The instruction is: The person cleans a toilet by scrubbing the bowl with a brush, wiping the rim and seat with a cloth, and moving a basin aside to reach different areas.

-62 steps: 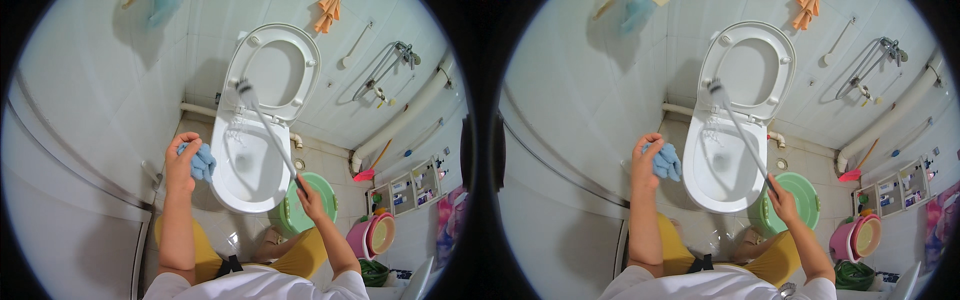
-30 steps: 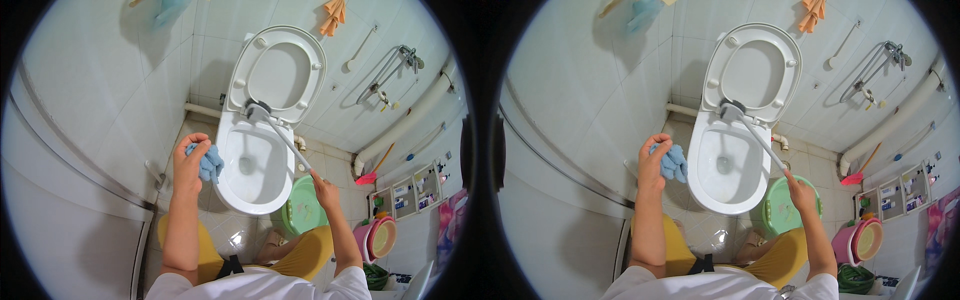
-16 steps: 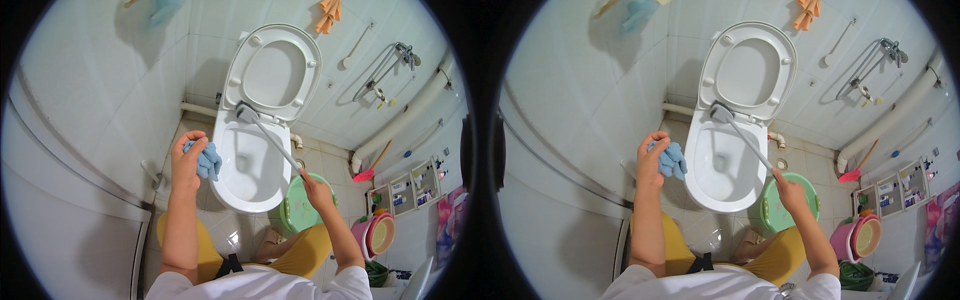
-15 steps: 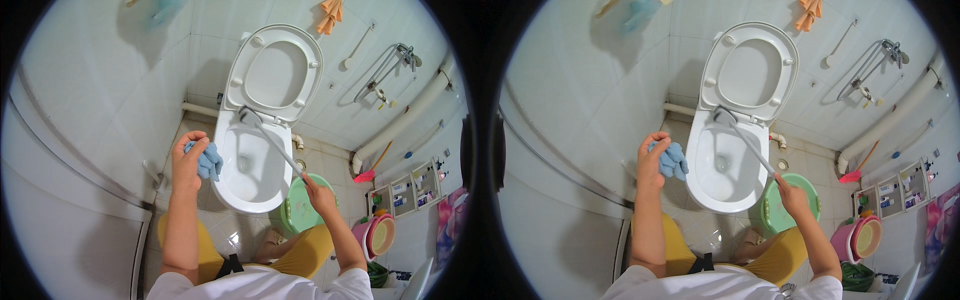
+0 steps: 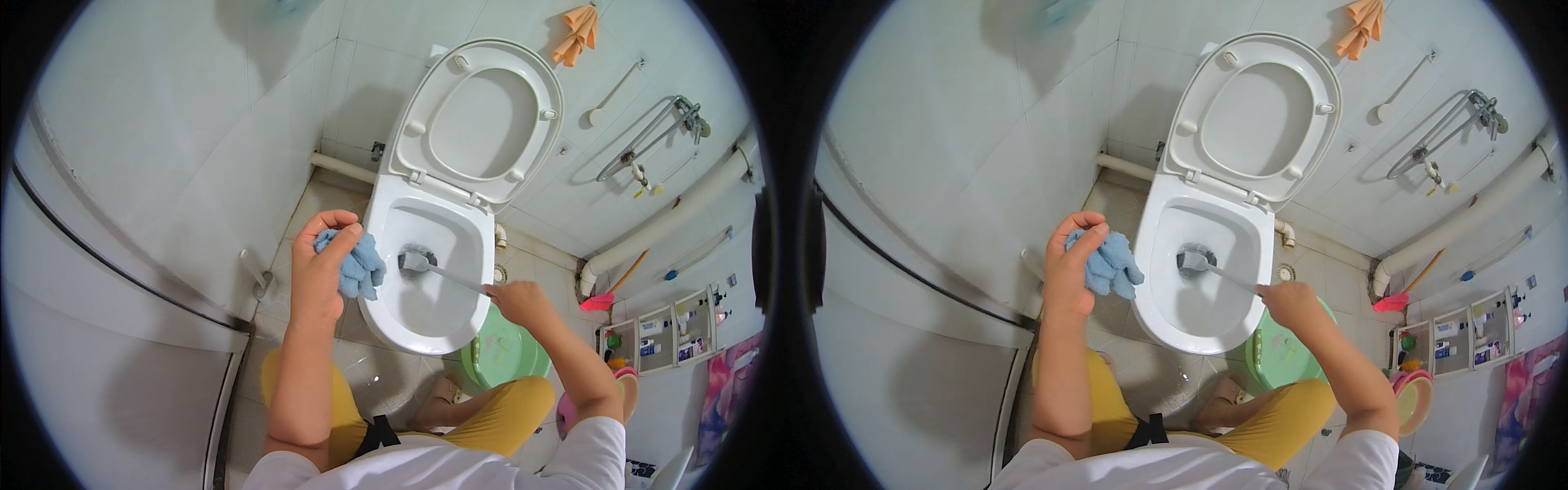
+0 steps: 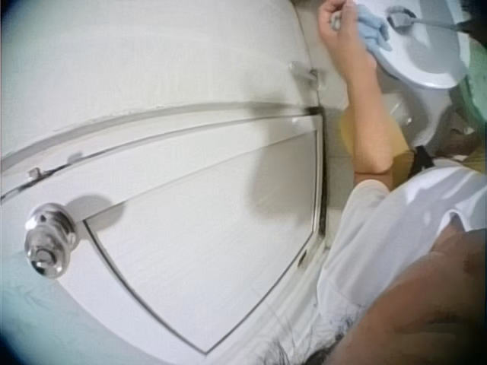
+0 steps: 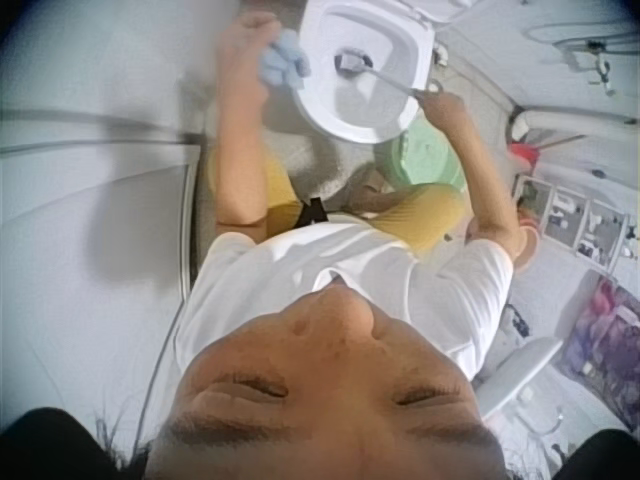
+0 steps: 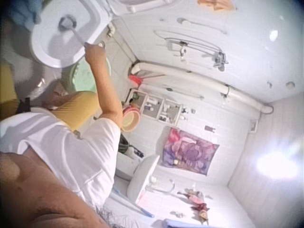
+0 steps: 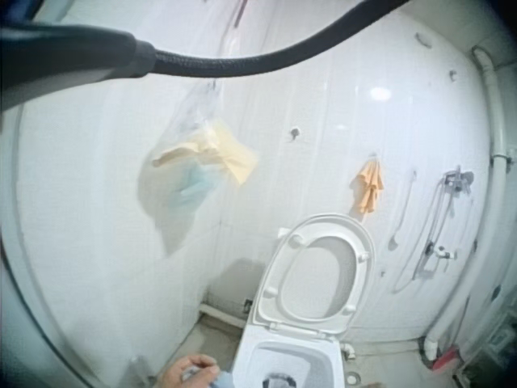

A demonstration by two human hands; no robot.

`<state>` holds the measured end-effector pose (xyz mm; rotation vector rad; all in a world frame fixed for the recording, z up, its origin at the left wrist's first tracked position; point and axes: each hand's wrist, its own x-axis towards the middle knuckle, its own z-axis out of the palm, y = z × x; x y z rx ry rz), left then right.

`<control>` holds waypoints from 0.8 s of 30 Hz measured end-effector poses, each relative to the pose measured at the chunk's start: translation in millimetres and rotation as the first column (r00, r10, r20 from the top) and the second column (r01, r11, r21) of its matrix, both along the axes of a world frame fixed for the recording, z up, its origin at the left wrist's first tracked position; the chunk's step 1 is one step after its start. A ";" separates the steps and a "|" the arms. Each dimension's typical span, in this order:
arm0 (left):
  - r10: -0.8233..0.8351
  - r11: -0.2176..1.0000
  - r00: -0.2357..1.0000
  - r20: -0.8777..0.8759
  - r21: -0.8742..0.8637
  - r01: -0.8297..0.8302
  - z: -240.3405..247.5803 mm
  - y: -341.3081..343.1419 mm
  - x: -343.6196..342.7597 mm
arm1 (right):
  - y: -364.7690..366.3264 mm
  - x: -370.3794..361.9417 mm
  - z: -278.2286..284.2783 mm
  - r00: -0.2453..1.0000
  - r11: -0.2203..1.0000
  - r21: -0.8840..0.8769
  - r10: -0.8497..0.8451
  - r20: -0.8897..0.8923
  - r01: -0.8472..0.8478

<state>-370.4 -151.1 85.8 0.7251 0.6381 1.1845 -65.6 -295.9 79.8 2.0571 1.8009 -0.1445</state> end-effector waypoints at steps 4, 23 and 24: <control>0.001 1.000 1.000 0.009 0.007 -0.001 3.0 3.3 3.0 | 48.0 -5.1 -25.1 0.977 0.991 -0.101 0.105 0.184 -0.088; 0.074 0.997 0.997 -0.013 -0.009 -0.074 7.8 -2.9 -7.8 | -42.6 -0.7 0.6 0.881 0.806 0.420 -0.244 -0.405 0.417; 0.063 0.998 0.998 -0.009 -0.013 -0.063 6.9 -2.5 -6.6 | -34.2 -0.3 -4.9 0.841 0.772 0.405 -0.295 -0.454 0.490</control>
